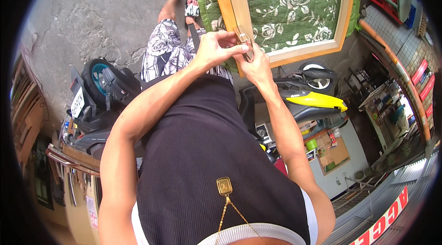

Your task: The person assembles a wooden picture frame by hand, using a hand saw to trim edges, a hammer to tap joints, and sandpaper to smooth surfaces. They repeatedly lift, rotate, and reposition the frame on a green floral mat while working in a cluttered garage.

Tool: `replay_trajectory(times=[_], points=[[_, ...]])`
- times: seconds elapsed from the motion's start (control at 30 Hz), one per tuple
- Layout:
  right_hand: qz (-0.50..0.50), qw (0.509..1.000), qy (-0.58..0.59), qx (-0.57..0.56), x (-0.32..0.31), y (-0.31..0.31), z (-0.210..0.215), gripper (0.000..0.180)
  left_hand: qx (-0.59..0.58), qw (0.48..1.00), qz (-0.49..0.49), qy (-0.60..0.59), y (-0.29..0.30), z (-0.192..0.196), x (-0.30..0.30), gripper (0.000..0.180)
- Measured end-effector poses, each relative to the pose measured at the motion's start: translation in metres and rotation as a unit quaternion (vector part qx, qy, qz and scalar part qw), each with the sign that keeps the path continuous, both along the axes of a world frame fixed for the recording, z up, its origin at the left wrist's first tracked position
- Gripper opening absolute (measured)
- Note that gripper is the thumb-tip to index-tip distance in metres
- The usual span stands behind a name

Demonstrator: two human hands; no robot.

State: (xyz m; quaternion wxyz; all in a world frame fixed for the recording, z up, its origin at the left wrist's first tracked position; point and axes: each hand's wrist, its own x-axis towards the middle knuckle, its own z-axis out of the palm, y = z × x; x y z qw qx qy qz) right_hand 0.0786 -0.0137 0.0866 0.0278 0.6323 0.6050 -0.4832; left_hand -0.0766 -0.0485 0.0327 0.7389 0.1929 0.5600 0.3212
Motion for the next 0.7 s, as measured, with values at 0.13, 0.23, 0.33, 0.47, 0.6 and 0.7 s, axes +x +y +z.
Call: replay_trajectory(times=[0.13, 0.23, 0.33, 0.47, 0.6, 0.7], points=[[-0.011, 1.0, 0.01, -0.003, 0.0, -0.005, -0.004, 0.045, -0.015, 1.0, -0.007, -0.015, 0.004, 0.007, -0.004, 0.049], [-0.02, 1.0, 0.001, 0.009, 0.001, -0.012, -0.014, 0.036, -0.036, 0.999, -0.005, -0.023, 0.005, 0.005, -0.006, 0.049], [0.001, 0.998, -0.031, 0.056, 0.007, -0.019, -0.038, 0.03, -0.051, 0.998, -0.021, 0.006, 0.009, 0.006, -0.006, 0.05], [0.0, 0.996, -0.067, 0.063, 0.007, -0.022, -0.039, 0.033, -0.045, 0.998, 0.008, -0.031, -0.006, -0.01, -0.001, 0.05], [0.005, 0.995, -0.057, 0.087, 0.008, -0.022, -0.035, 0.037, -0.055, 0.997, -0.047, 0.022, 0.004, -0.004, -0.008, 0.056], [0.002, 0.995, -0.068, 0.078, 0.007, -0.02, -0.033, 0.04, -0.046, 0.995, -0.052, 0.07, 0.008, 0.003, -0.008, 0.057]])
